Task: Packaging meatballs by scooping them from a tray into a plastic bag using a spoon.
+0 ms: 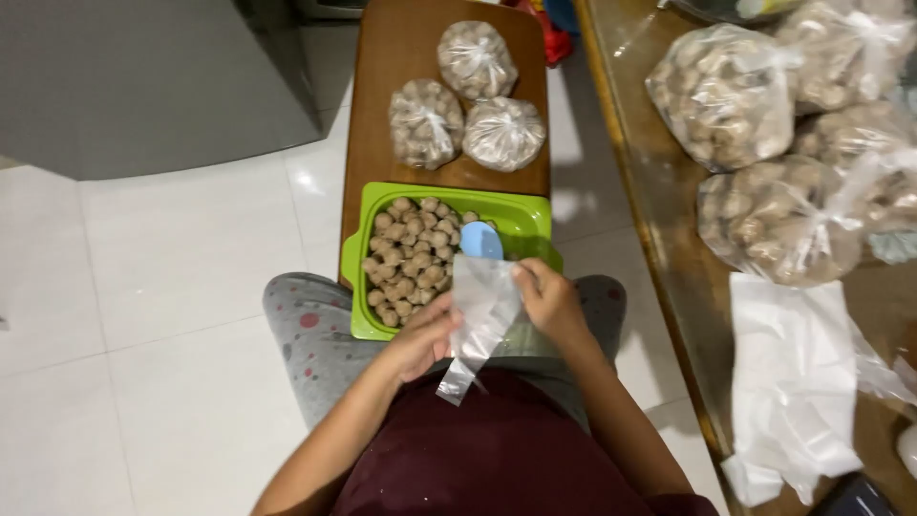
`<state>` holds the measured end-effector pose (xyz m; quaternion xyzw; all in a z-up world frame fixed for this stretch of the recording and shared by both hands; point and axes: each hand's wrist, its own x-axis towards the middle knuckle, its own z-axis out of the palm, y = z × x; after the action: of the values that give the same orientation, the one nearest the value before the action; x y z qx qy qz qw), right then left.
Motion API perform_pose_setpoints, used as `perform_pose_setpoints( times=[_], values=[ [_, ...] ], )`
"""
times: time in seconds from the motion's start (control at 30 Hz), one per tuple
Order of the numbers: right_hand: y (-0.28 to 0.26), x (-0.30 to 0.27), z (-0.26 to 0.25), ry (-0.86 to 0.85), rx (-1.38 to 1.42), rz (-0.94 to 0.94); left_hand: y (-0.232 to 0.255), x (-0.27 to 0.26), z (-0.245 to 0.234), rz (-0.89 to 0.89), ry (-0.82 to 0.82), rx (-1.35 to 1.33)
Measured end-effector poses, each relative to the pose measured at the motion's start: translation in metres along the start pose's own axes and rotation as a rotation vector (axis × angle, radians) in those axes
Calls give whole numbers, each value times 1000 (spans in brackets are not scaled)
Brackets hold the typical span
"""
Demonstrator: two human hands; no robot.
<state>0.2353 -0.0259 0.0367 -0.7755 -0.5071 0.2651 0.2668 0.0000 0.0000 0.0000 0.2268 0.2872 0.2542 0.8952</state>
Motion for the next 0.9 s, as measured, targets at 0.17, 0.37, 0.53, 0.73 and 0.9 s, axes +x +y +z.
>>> perform_pose_setpoints(
  times=[0.17,0.37,0.53,0.73,0.9],
  values=[
    [-4,12,26,-319,189,180,17,-17,10,46,438,97],
    [-42,-17,22,-94,192,-312,23,-15,-18,184,531,342],
    [-29,-32,52,-363,420,-224,35,-18,13,304,478,576],
    [-37,-37,53,-410,739,-129,29,-14,8,319,468,610],
    [-40,-34,34,-353,805,-70,17,-5,-44,224,509,518]
  ],
)
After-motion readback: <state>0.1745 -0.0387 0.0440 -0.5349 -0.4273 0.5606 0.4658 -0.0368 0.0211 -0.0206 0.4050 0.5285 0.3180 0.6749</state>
